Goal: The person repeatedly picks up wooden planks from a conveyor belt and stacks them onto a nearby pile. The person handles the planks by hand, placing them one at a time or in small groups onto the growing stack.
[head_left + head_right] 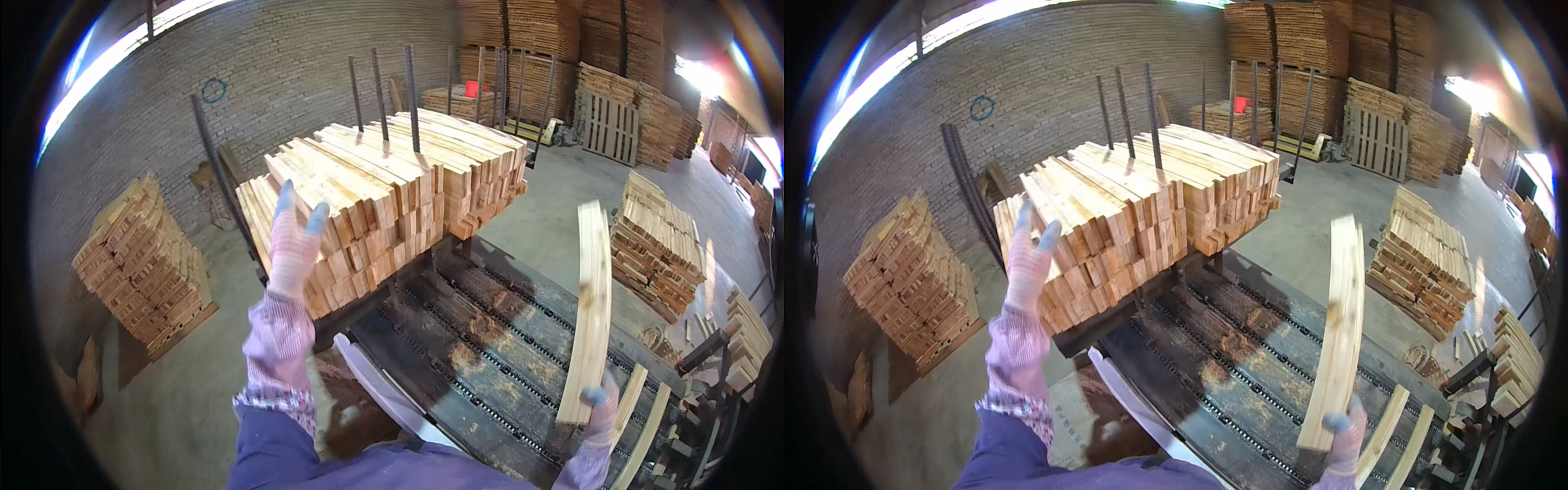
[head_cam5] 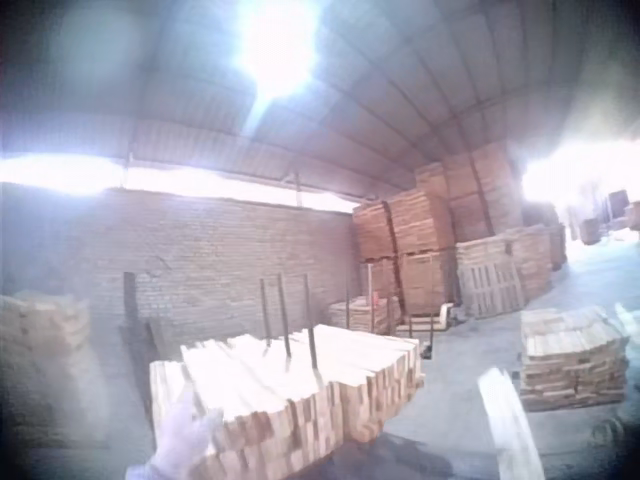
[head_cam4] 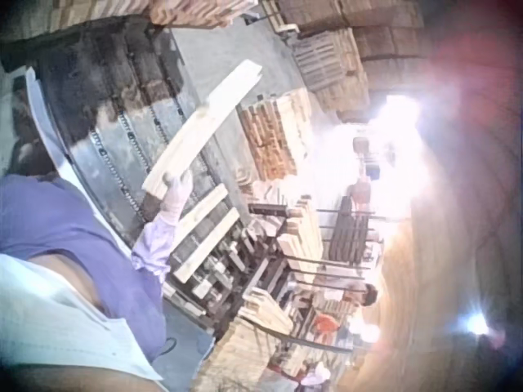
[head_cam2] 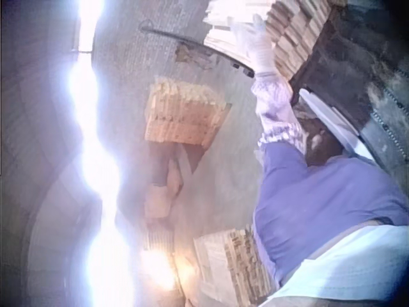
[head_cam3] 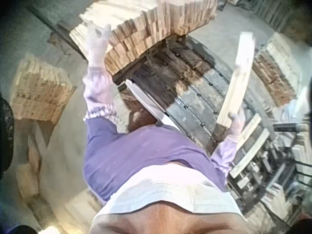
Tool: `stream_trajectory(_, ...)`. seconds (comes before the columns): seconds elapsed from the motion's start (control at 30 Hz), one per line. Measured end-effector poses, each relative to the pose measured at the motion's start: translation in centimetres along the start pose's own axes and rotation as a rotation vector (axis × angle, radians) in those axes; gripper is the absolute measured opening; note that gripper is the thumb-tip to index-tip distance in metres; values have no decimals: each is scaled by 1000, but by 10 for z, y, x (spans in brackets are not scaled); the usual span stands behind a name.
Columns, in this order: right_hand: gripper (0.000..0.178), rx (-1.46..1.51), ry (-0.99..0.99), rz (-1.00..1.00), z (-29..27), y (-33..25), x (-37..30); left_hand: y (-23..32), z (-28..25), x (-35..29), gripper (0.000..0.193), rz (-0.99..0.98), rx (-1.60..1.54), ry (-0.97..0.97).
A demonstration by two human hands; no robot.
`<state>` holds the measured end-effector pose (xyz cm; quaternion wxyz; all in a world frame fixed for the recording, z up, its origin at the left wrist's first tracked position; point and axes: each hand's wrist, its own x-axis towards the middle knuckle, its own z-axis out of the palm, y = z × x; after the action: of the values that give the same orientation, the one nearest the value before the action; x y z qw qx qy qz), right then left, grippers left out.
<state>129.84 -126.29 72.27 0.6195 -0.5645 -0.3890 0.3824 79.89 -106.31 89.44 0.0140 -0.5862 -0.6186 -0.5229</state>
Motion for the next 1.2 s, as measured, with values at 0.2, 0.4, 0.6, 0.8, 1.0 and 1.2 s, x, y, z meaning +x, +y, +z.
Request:
stream_trajectory(0.2, 73, -357, -93, -543, 83, -49, 191, 19, 23, -111, 51, 520, -390, -623)
stream_trajectory(0.4, 68, -380, -27, -803, 212, -134, 394, -125, 135, -221, 50, 272, -433, -1399)
stream_trajectory(0.6, 61, -746, -75, -739, 331, -190, 518, -135, 154, -192, 53, 11, -270, -1496)
stream_trajectory(0.8, 63, -1377, -117, -321, 385, -179, 567, -142, 186, -190, 57, -92, -224, -1441)
stream_trajectory(1.0, 69, -1502, 78, -513, 357, -161, 547, -134, 200, -189, 59, -69, -287, -1505)
stream_trajectory(1.2, 68, -1423, -27, -388, 135, -20, 369, -127, 199, -191, 53, 96, -264, -1538)
